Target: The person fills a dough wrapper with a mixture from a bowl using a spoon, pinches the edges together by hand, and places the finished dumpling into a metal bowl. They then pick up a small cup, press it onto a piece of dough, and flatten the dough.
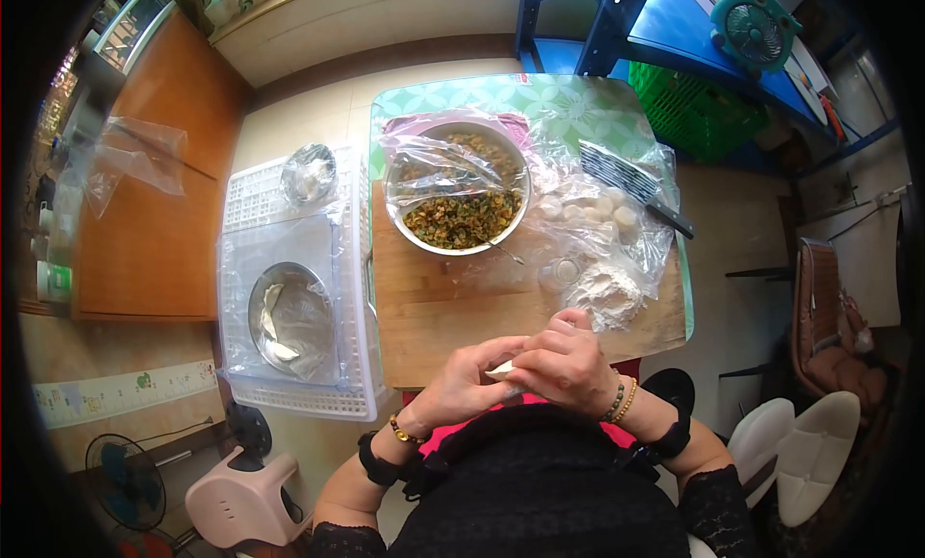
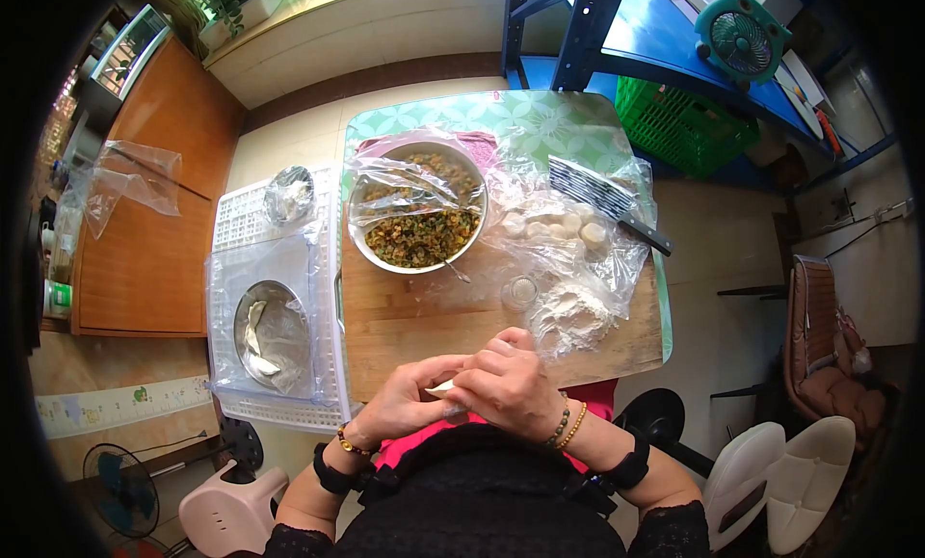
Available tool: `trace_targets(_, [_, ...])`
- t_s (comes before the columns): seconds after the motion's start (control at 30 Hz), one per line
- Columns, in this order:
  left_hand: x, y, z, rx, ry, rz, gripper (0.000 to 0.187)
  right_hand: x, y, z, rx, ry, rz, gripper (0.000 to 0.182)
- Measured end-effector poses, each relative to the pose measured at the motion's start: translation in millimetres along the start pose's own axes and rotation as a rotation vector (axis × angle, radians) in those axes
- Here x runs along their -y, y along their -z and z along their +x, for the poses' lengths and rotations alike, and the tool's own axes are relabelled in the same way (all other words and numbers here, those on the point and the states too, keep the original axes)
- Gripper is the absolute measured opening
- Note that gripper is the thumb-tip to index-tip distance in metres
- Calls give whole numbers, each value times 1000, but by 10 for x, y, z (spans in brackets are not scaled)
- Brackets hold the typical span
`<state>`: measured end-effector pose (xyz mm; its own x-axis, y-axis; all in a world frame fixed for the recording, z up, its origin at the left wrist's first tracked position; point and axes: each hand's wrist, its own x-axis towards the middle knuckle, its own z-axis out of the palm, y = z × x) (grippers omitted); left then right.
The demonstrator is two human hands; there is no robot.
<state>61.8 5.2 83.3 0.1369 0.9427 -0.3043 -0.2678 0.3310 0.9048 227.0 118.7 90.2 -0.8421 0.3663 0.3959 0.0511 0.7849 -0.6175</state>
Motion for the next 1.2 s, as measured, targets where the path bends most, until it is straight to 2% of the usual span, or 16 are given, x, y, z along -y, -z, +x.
trace_targets(0.13, [9, 8, -6, 36, 37, -47, 45, -5, -28, -23, 66, -8, -1, 16])
trace_targets(0.23, [58, 35, -2, 30, 89, -95, 46, 49, -5, 61, 3, -81, 26, 11])
trace_targets(0.37, [100, 48, 19, 58, 138, -102, 44, 21, -14, 100, 49, -107, 57, 11])
trace_targets(0.43, [115, 11, 39, 60, 107, -214, 45, -56, -62, 72, 259, -76, 118, 13])
trace_targets(0.53, [127, 17, 40, 50, 124, -213, 45, -81, -161, 51, 293, -75, 124, 15])
trace_targets(0.67, [176, 106, -22, -59, 86, -209, 46, -84, -182, 40, 129, -117, 236, 19])
trace_targets(0.73, [163, 165, -58, -162, 120, -245, 47, -61, -74, 4, 27, -349, 280, 25])
trace_targets(0.77, [155, 189, -71, -159, 118, -242, 47, -76, -20, -49, 70, -383, 247, 26])
trace_targets(0.8, [148, 207, -83, -184, 97, -282, 45, -93, 21, -95, 68, -381, 245, 26])
trace_targets(0.87, [147, 225, -106, -233, 59, -361, 43, -108, 56, -176, 240, -316, 122, 28])
trace_targets(1.0, [166, 189, -119, -236, 14, -380, 37, -92, -61, -175, 127, -181, 56, 20])
trace_targets(1.1, [125, 158, -147, -211, -39, -320, 33, -67, -59, -146, 182, -126, -20, 16])
trace_targets(1.2, [113, 175, -194, -178, -100, -237, 32, -29, -52, -124, 129, -60, 3, 12])
